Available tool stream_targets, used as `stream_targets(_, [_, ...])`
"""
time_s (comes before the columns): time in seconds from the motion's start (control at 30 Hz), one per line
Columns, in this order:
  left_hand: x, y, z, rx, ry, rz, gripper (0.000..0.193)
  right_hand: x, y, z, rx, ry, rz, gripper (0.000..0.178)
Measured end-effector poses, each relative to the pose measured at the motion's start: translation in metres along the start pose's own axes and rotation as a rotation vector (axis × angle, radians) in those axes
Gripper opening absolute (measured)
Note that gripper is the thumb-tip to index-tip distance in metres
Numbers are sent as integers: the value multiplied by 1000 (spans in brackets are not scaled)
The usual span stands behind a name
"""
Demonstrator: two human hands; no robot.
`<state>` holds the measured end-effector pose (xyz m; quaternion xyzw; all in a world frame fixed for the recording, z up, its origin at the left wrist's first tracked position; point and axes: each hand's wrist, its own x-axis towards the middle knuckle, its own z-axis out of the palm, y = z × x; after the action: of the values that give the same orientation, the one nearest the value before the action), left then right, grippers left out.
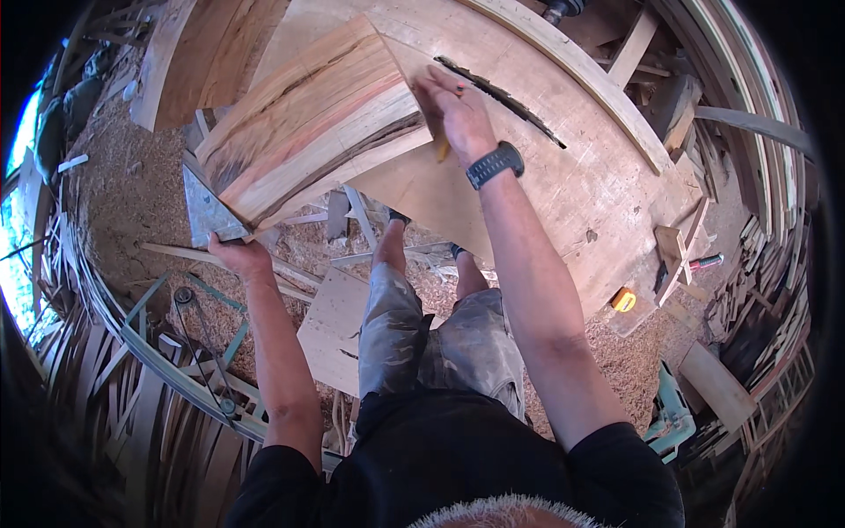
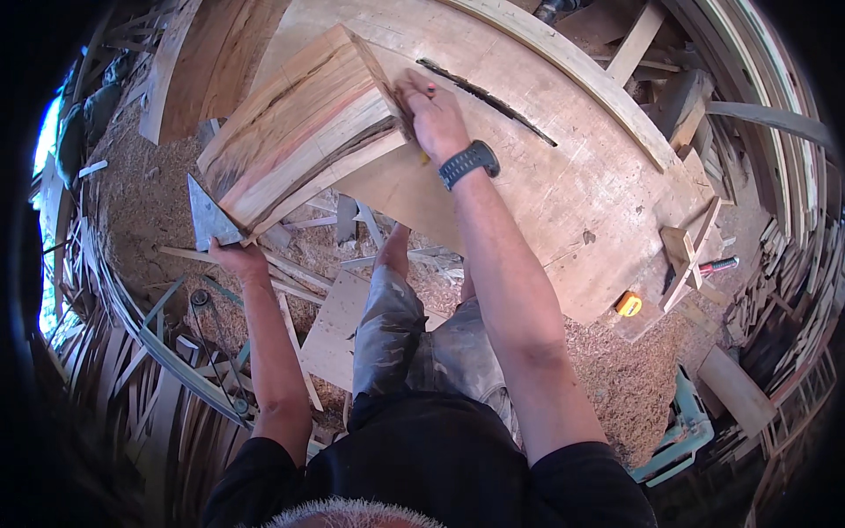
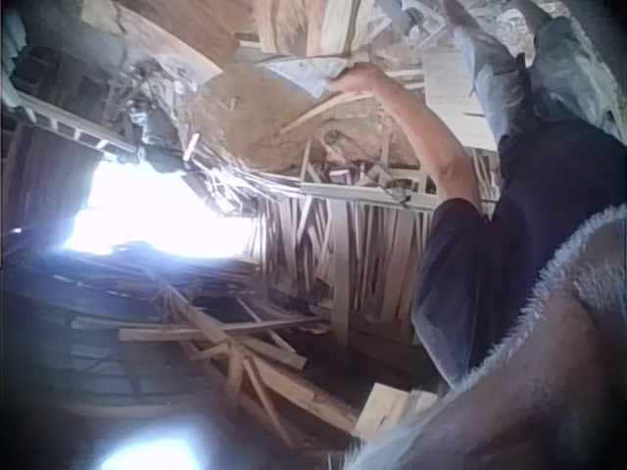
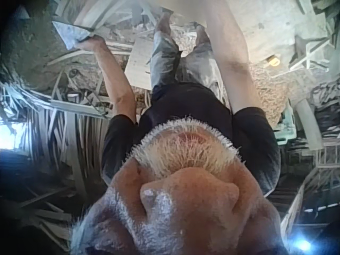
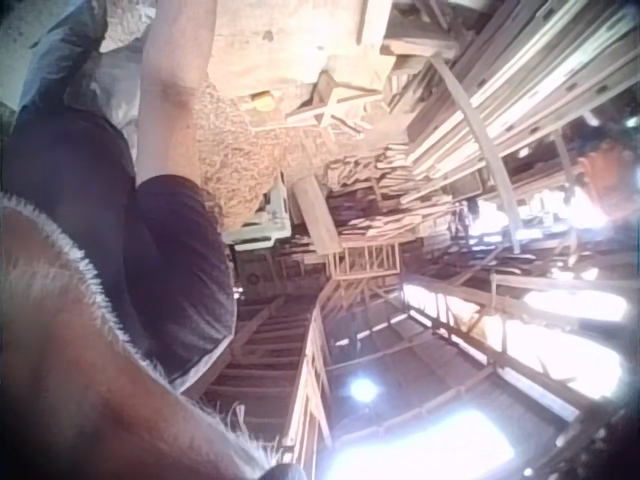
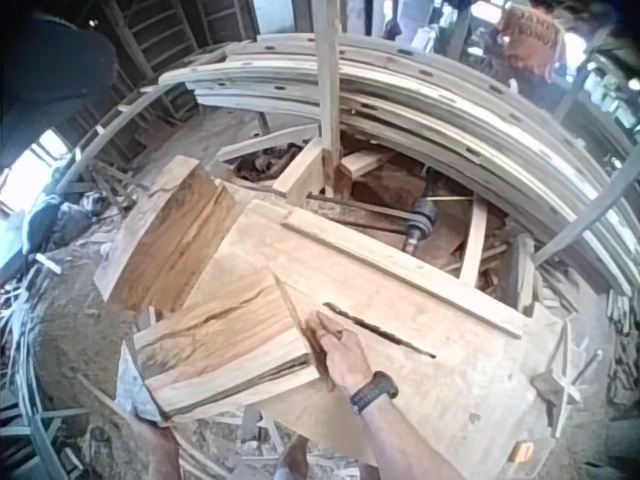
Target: The person uses a speed square and a pencil to mark lines on a piece of wood while working at a table saw station in a workshop.
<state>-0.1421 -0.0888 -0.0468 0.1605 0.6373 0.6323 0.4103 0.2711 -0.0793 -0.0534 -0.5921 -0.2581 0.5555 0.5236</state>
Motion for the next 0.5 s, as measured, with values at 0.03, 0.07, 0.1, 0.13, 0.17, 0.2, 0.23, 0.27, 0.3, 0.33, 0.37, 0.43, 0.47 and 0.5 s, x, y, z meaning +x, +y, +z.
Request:
stream_targets(0.03, [6, 6, -11, 55, 15, 54, 52, -11, -3, 2, 5, -12, 3, 48])
stream_targets(0.07, [9, 14, -27, 58, 26, 63, 52, -24, -6, 4, 71, 108, -44, 44])
stream_targets(0.1, [8, 22, -40, 218, -117, 214, 50, -36, -12, 3, 129, 232, -95, 42])
stream_targets(0.13, [5, 29, -50, 382, -258, 362, 48, -53, -18, 3, 128, 220, -94, 42])
stream_targets(0.17, [-7, 33, -46, 380, -250, 358, 48, -72, -24, 1, 54, 258, -105, 39])
stream_targets(0.2, [-27, 40, -29, 424, -275, 349, 45, -90, -29, -1, -23, 299, -118, 37])
stream_targets(0.23, [-41, 52, -16, 470, -299, 344, 43, -106, -34, 2, -29, 293, -118, 37])
stream_targets(0.27, [-45, 66, -18, 922, -381, 442, 41, -121, -38, 10, 14, 202, -47, 36])
stream_targets(0.3, [-62, 69, 0, 881, -411, 403, 40, -130, -39, 17, 52, 113, 27, 35])
stream_targets(0.33, [-81, 65, 21, 838, -440, 368, 39, -135, -36, 25, 50, 96, 28, 35])
stream_targets(0.37, [-79, 51, 22, 846, -507, 450, 41, -139, -31, 37, 79, -2, 28, 37])
stream_targets(0.43, [-93, 34, 52, 961, -643, 740, 51, -141, -28, 51, 93, -91, 31, 39])
stream_targets(0.47, [-113, 39, 80, 1075, -692, 962, 57, -140, -29, 57, 22, -157, 6, 40])
stream_targets(0.5, [-125, 38, 88, 1082, -677, 961, 57, -141, -31, 65, -43, -228, -21, 41])
